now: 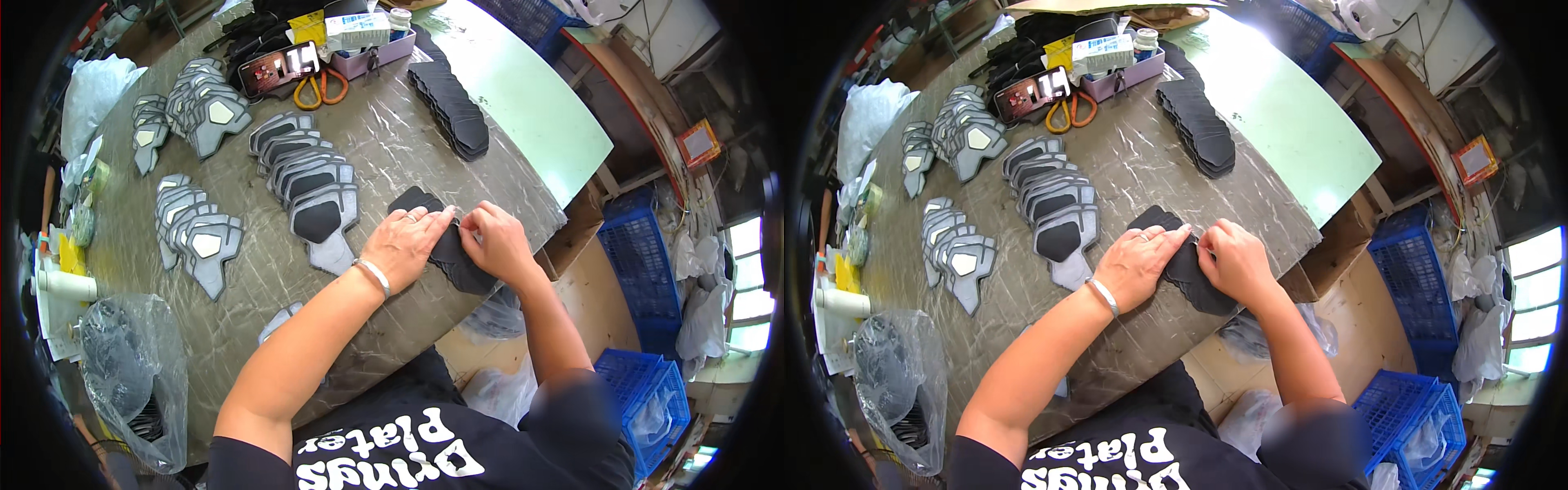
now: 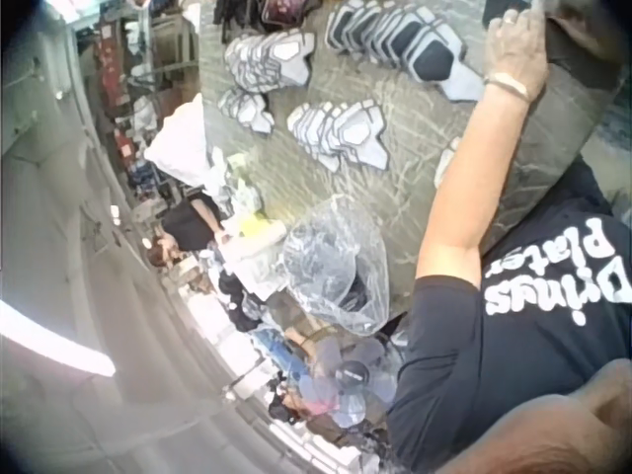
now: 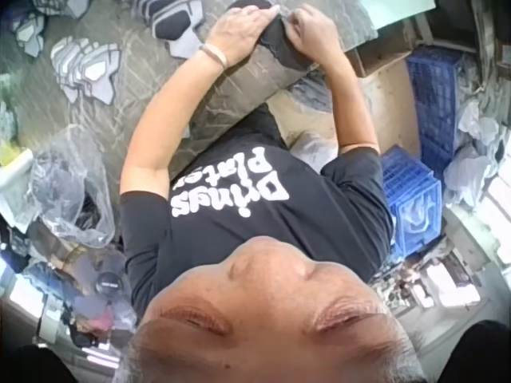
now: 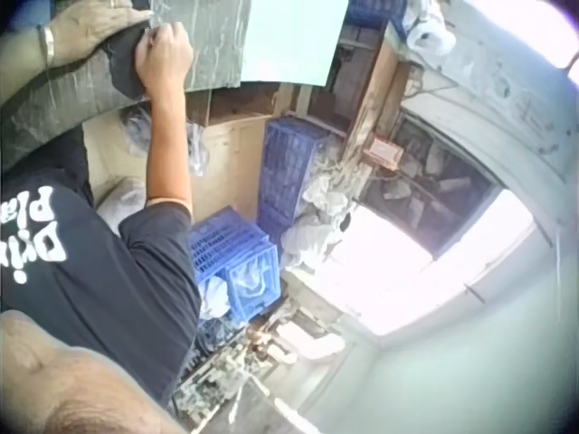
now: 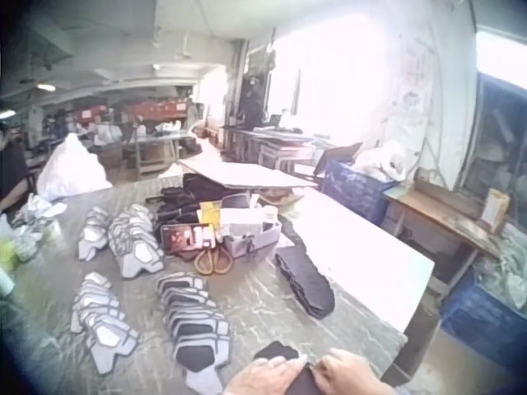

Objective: The person assembles shoe components by placing black padding onto grey and white outer pieces, then applies a small white patch to the center of each grey piece and stacks them on a table.

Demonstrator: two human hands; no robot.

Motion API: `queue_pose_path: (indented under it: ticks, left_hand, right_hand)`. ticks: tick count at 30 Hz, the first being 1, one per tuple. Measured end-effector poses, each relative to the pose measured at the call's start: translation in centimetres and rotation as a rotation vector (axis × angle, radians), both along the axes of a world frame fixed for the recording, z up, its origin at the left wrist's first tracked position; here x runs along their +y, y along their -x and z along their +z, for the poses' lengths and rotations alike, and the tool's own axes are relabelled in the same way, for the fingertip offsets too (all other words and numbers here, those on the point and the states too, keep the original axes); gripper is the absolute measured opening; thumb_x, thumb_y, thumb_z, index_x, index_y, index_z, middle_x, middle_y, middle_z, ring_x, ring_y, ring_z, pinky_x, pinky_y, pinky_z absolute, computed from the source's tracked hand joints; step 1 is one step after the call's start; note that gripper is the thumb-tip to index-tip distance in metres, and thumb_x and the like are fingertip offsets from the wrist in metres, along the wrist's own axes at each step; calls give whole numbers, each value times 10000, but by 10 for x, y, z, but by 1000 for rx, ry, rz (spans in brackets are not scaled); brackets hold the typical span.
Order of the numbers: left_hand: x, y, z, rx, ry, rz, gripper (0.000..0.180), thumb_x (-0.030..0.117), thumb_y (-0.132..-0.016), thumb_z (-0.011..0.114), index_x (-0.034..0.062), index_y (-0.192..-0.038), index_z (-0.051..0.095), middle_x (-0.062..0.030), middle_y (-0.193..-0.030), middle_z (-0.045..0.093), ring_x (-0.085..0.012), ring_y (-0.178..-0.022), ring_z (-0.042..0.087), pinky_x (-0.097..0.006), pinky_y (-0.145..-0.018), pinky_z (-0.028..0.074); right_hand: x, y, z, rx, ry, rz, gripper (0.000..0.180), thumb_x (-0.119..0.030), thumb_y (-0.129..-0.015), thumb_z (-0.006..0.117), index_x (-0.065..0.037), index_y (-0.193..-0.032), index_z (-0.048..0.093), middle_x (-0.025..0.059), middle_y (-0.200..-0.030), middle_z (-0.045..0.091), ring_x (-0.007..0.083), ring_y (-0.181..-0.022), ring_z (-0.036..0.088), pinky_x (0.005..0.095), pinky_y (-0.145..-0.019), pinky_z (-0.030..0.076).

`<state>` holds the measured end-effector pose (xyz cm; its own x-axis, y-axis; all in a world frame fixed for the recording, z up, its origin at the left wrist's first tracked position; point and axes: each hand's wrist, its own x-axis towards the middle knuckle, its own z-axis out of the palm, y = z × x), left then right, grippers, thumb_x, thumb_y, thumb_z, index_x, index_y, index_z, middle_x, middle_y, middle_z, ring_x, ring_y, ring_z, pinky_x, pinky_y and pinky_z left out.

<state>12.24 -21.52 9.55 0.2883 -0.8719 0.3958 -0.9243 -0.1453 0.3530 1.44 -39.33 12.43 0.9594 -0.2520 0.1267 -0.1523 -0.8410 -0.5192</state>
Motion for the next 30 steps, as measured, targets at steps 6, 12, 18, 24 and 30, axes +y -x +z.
queue_pose_path:
  ticks: [6, 12, 18, 24, 30]
  left_hand:
    - [0, 5, -5, -82, -37, 48, 484, 103, -895, 477, 39, -1374, 485, -86, -1169, 646, -223, -1139, 587, -340, -965, 450]
    - [-1, 6, -4, -69, -30, 42, 479, 106, -900, 476, 42, -1374, 483, -91, -1183, 642, -234, -1143, 584, -344, -976, 451]
    - [0, 8, -5, -41, -44, 54, 467, 105, -899, 475, 43, -1362, 490, -85, -1222, 625, -238, -1159, 573, -354, -967, 459]
    - [0, 10, -6, -37, -76, 71, 465, 106, -899, 476, 49, -1360, 488, -68, -1260, 605, -227, -1187, 561, -349, -979, 456]
    - [0, 7, -6, -44, -98, 62, 465, 105, -901, 474, 51, -1362, 482, -70, -1265, 602, -222, -1210, 555, -354, -1011, 437]
  right_hand:
    - [-6, 4, -7, -236, 265, 280, 123, -73, -756, 722, -56, -801, 608, 79, -806, 603, 275, -739, 608, 379, -653, 503]
    - [-2, 13, -12, -228, 96, 134, 151, -118, -810, 738, -40, -921, 672, 94, -882, 642, 268, -771, 633, 359, -694, 529]
    - [-2, 6, -2, -63, -90, -28, 411, -103, -801, 786, -62, -1195, 676, 92, -1007, 644, 186, -793, 625, 317, -726, 527]
    - [-3, 4, -1, -157, 126, 211, 182, -60, -773, 751, -43, -934, 667, 107, -979, 611, 301, -870, 610, 366, -818, 491]
    - [5, 42, 5, -339, 226, 349, 160, -44, -744, 743, -71, -874, 653, 62, -956, 601, 244, -908, 600, 395, -905, 456]
